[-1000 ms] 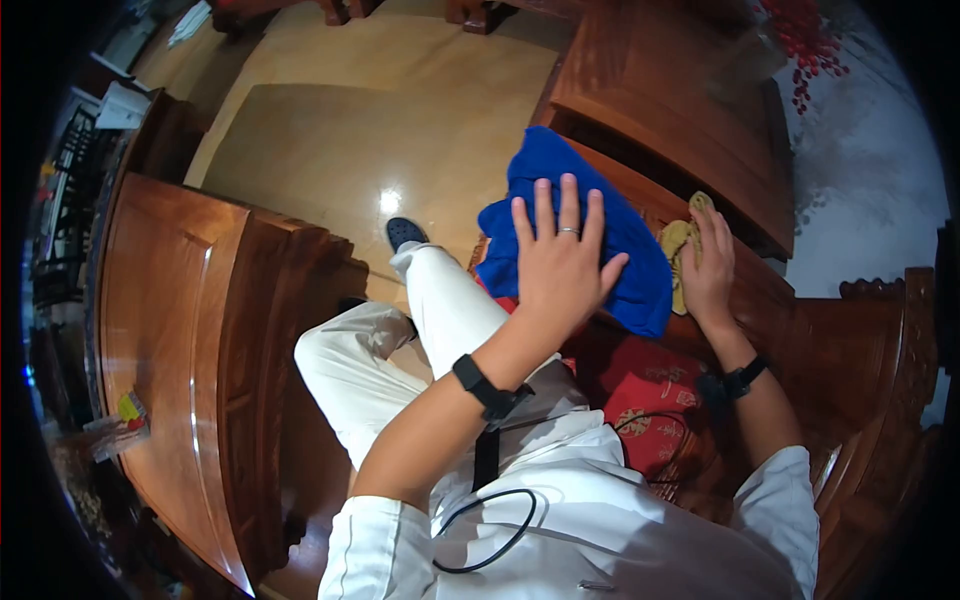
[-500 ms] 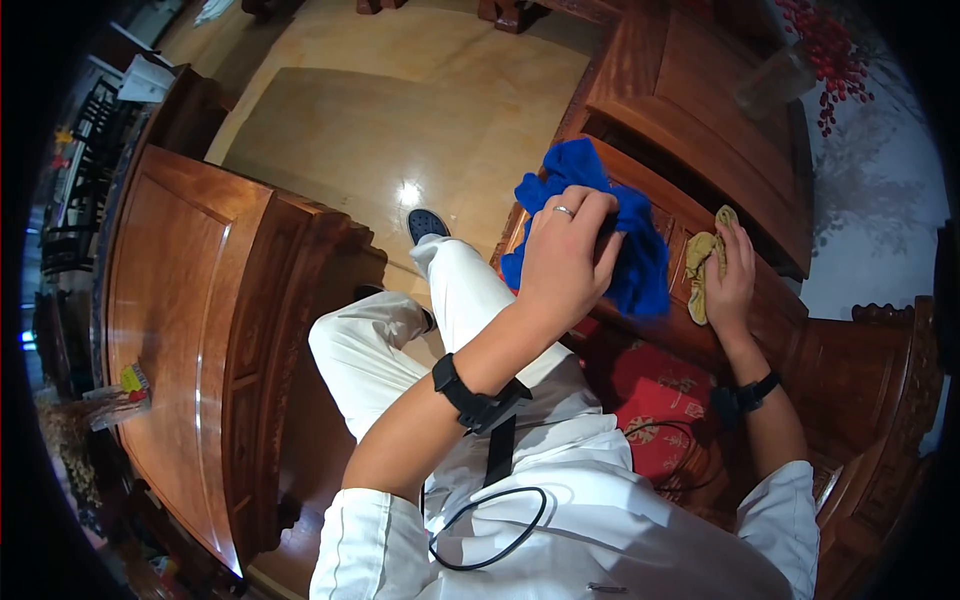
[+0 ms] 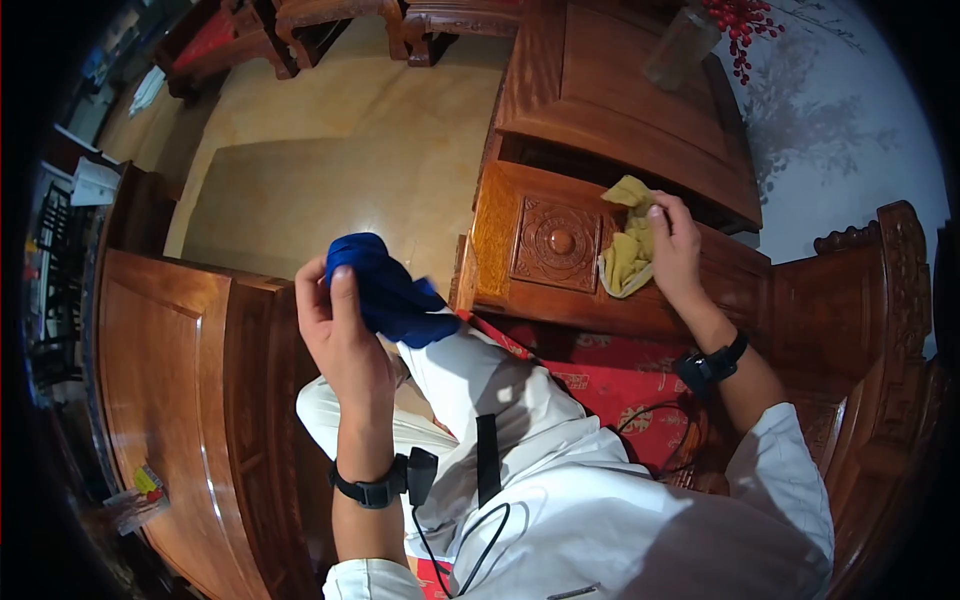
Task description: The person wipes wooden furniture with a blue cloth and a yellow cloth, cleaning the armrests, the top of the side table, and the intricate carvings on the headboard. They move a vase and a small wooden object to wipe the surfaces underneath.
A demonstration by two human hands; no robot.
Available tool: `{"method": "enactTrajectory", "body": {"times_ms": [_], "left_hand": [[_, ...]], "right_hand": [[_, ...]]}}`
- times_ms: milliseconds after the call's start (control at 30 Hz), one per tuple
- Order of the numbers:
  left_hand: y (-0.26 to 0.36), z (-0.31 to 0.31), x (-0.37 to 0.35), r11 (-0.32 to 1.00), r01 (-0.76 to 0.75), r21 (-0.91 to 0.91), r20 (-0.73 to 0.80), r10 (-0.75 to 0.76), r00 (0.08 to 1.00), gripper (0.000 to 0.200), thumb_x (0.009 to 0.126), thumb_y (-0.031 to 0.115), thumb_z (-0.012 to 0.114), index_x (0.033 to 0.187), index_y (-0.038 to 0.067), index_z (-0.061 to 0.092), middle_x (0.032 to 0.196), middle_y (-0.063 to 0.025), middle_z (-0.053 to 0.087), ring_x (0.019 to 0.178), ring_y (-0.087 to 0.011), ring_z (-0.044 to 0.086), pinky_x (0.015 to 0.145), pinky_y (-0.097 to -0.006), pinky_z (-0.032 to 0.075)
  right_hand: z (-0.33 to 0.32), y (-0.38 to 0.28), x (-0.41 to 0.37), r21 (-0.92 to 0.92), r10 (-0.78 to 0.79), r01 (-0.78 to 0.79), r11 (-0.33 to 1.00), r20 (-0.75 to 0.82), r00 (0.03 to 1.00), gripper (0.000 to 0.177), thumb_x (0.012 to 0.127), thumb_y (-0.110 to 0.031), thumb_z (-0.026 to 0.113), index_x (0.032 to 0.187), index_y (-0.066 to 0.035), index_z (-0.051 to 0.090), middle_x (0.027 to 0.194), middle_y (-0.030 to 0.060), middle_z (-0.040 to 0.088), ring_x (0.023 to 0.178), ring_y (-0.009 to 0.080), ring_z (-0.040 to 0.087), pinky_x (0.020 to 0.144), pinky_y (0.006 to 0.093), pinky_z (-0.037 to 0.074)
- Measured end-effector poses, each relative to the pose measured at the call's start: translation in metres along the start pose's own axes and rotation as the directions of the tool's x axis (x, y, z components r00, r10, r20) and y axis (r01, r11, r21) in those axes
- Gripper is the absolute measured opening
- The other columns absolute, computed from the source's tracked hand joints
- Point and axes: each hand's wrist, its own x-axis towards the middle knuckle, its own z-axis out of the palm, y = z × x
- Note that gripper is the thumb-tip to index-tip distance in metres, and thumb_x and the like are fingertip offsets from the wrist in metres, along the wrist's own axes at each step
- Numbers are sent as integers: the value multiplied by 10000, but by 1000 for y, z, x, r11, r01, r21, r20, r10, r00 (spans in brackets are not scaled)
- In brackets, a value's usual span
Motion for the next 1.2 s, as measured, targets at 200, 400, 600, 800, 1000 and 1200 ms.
{"method": "enactTrajectory", "body": {"times_ms": [200, 400, 600, 800, 1000, 1200], "left_hand": [[-11, -21, 34, 999, 42, -17, -88, -43, 995, 206, 1069, 241, 532, 1063, 44, 592, 971, -65, 684, 881, -130, 681, 794, -261, 555], [-73, -22, 60, 957, 259, 130, -84, -250, 965, 227, 1014, 249, 628, 923, 42, 649, 837, -25, 635, 766, -91, 562, 725, -261, 469], [-165, 1, 113, 934, 335, 121, 35, -341, 939, 200, 1008, 199, 633, 941, 11, 607, 808, -23, 632, 736, -83, 558, 653, -268, 475], [-211, -2, 160, 885, 462, 54, 218, -462, 860, 188, 1012, 191, 615, 955, 19, 567, 769, -22, 556, 729, -103, 487, 684, -280, 439], [-189, -2, 203, 886, 453, 99, 144, -463, 875, 170, 1025, 181, 583, 978, 19, 566, 795, -28, 544, 762, -113, 466, 716, -289, 427], [-166, 15, 217, 861, 479, 168, 134, -502, 855, 162, 1024, 172, 582, 1005, 13, 553, 883, -62, 543, 810, -153, 478, 771, -294, 428]], "right_hand": [[28, -16, -1, -304, -136, 166, 938, 118, 984, 297, 947, -200, 639, 1206, -56, 634, 1343, 160, 581, 1319, 357, 496, 1100, 485, 356], [37, -15, 1, -471, -168, 241, 848, 193, 967, 358, 891, -122, 611, 1242, -51, 611, 1383, 162, 564, 1324, 373, 511, 1117, 507, 375], [38, -28, 13, -455, -6, 139, 879, 282, 960, 359, 982, -172, 463, 1278, -6, 578, 1426, 196, 543, 1347, 382, 483, 1157, 475, 323], [23, -19, 7, -443, 133, 22, 896, 314, 940, 457, 1039, -312, 402, 1352, 13, 472, 1504, 233, 440, 1390, 369, 424, 1175, 469, 296], [17, -15, 5, -435, 160, 7, 901, 346, 924, 524, 1058, -388, 363, 1371, 30, 413, 1497, 261, 404, 1378, 388, 420, 1162, 476, 304], [13, -7, 1, -519, 184, 14, 854, 328, 926, 552, 1060, -463, 378, 1314, 19, 472, 1475, 239, 433, 1374, 392, 423, 1164, 491, 302]]}}
